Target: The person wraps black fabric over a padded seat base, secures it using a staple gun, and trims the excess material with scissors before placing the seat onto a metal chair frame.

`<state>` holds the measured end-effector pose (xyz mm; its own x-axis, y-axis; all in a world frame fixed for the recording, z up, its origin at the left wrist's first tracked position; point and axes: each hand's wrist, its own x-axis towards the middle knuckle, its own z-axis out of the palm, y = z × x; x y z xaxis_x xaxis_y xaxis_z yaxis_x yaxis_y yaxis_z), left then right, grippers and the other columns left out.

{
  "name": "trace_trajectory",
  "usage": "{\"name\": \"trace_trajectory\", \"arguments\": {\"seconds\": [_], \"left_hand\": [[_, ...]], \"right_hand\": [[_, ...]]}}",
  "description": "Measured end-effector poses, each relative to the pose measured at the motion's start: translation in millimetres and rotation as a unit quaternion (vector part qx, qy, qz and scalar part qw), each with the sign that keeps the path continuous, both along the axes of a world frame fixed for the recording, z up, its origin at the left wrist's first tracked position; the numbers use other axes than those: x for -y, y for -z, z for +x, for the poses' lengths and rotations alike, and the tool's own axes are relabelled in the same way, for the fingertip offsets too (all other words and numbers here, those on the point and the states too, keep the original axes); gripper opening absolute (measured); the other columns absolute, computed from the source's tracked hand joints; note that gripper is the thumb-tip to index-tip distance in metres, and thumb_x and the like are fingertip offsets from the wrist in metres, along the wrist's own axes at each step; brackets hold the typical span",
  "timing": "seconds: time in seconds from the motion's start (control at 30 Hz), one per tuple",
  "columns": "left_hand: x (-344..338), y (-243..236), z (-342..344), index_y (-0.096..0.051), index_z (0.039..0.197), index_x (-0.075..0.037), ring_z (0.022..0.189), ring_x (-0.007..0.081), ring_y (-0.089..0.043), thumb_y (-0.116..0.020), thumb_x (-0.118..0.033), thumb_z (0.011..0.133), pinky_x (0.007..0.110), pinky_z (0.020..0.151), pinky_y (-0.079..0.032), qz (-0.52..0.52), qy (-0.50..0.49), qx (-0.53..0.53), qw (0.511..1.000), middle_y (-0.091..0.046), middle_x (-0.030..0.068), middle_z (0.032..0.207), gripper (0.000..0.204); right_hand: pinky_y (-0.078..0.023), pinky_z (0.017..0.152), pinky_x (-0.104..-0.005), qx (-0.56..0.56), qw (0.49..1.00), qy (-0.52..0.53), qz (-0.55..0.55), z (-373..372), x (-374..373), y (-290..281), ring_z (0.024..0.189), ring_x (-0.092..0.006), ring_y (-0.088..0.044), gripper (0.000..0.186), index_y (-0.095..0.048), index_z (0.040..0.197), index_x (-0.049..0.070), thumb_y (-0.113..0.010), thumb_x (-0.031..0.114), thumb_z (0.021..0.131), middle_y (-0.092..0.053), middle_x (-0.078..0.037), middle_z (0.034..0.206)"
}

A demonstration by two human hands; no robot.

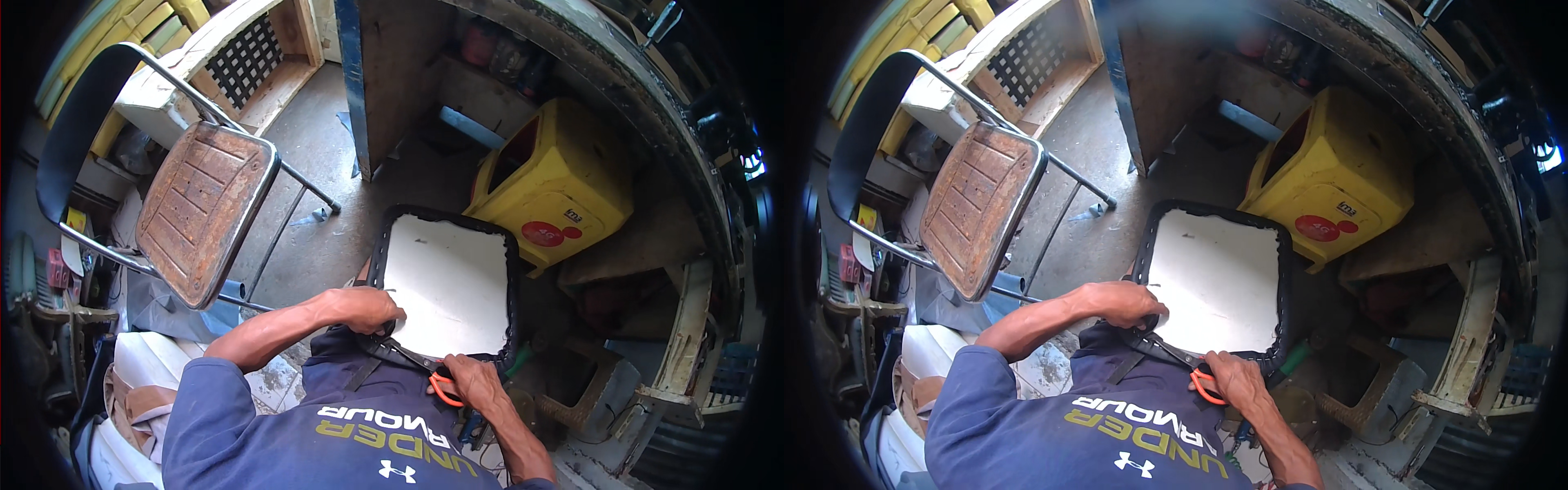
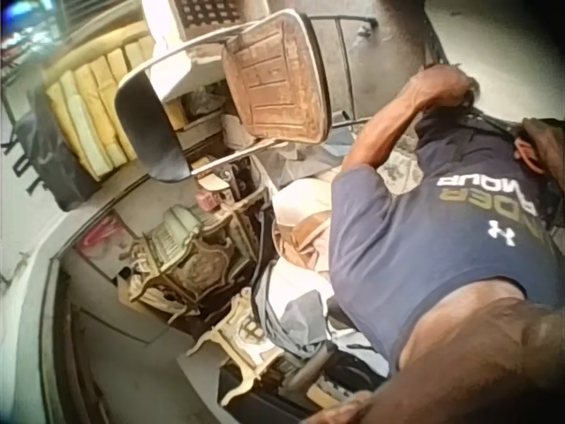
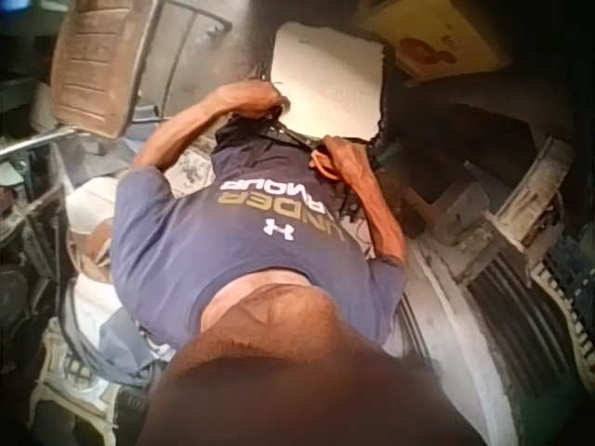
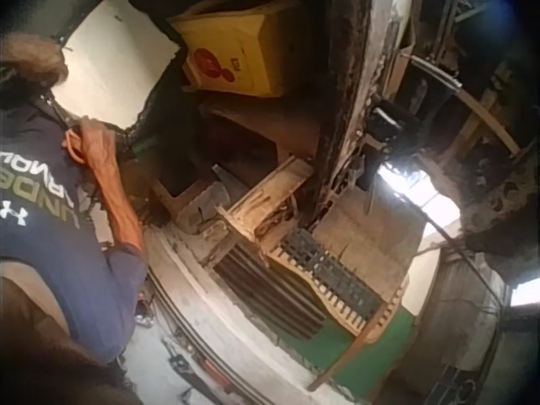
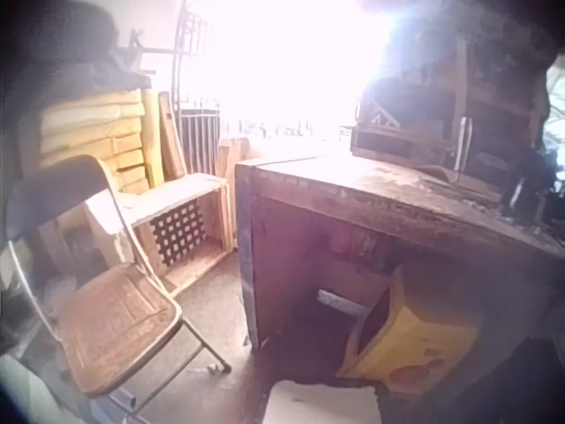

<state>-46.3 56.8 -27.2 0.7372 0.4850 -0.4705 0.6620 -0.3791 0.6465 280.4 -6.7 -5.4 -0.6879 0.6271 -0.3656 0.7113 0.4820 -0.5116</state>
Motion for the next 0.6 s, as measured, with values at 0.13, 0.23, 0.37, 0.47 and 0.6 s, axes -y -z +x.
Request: {"name": "trace_trajectory", "arguments": {"seconds": [0.13, 0.23, 0.37, 0.47, 0.6], "left_hand": [[0.5, 1.8, 13.9, -0.068, 0.116, 0.0, 0.108, 0.0418, -0.07, -0.076, -0.015, 0.09, 0.051, 0.093, -0.056, 0.005, 0.061, -0.044, 0.997, -0.069, 0.019, 0.114, 0.031], [-4.8, 11.9, 5.2, -0.068, 0.11, 0.001, 0.112, 0.0411, -0.068, -0.075, -0.015, 0.091, 0.052, 0.093, -0.054, -0.026, 0.068, 0.02, 0.997, -0.067, 0.0188, 0.113, 0.026], [-13.4, 23.8, 5.7, -0.068, 0.11, 0.001, 0.108, 0.0424, -0.068, -0.075, -0.013, 0.091, 0.052, 0.09, -0.053, -0.032, 0.074, 0.058, 0.995, -0.069, 0.0203, 0.108, 0.025], [-8.5, 18.3, 10.5, -0.069, 0.106, 0.002, 0.106, 0.043, -0.069, -0.077, -0.01, 0.088, 0.051, 0.089, -0.052, -0.084, 0.071, 0.109, 0.988, -0.071, 0.0208, 0.103, 0.023], [-27.2, 6.5, 45.9, -0.072, 0.101, 0.001, 0.1, 0.0422, -0.071, -0.079, -0.008, 0.085, 0.049, 0.085, -0.052, -0.113, 0.129, 0.15, 0.974, -0.073, 0.0216, 0.098, 0.02]], "right_hand": [[-0.058, 0.067, -0.0505, 0.029, 0.999, 0.011, 0.034, -3.3, 15.9, -1.9, 0.088, -0.0365, -0.074, 0.06, -0.067, 0.109, 0.007, -0.077, 0.062, 0.086, -0.071, -0.014, 0.094], [-0.057, 0.065, -0.0494, 0.02, 0.997, 0.037, 0.063, -11.1, 17.6, 1.4, 0.087, -0.0338, -0.072, 0.063, -0.067, 0.108, 0.007, -0.081, 0.063, 0.083, -0.069, -0.012, 0.094], [-0.056, 0.068, -0.0476, 0.021, 0.998, 0.028, 0.049, -18.2, 15.0, -2.9, 0.089, -0.0316, -0.071, 0.065, -0.067, 0.109, 0.007, -0.082, 0.064, 0.081, -0.069, -0.01, 0.095], [-0.057, 0.071, -0.0489, 0.022, 0.999, 0.025, 0.04, -15.0, 20.5, -11.5, 0.09, -0.0332, -0.071, 0.065, -0.066, 0.109, 0.006, -0.082, 0.063, 0.082, -0.068, -0.011, 0.095], [-0.056, 0.069, -0.051, -0.025, 0.998, 0.033, 0.049, -21.7, 23.0, -13.0, 0.087, -0.0371, -0.07, 0.063, -0.064, 0.106, 0.005, -0.082, 0.06, 0.083, -0.067, -0.014, 0.093]]}}
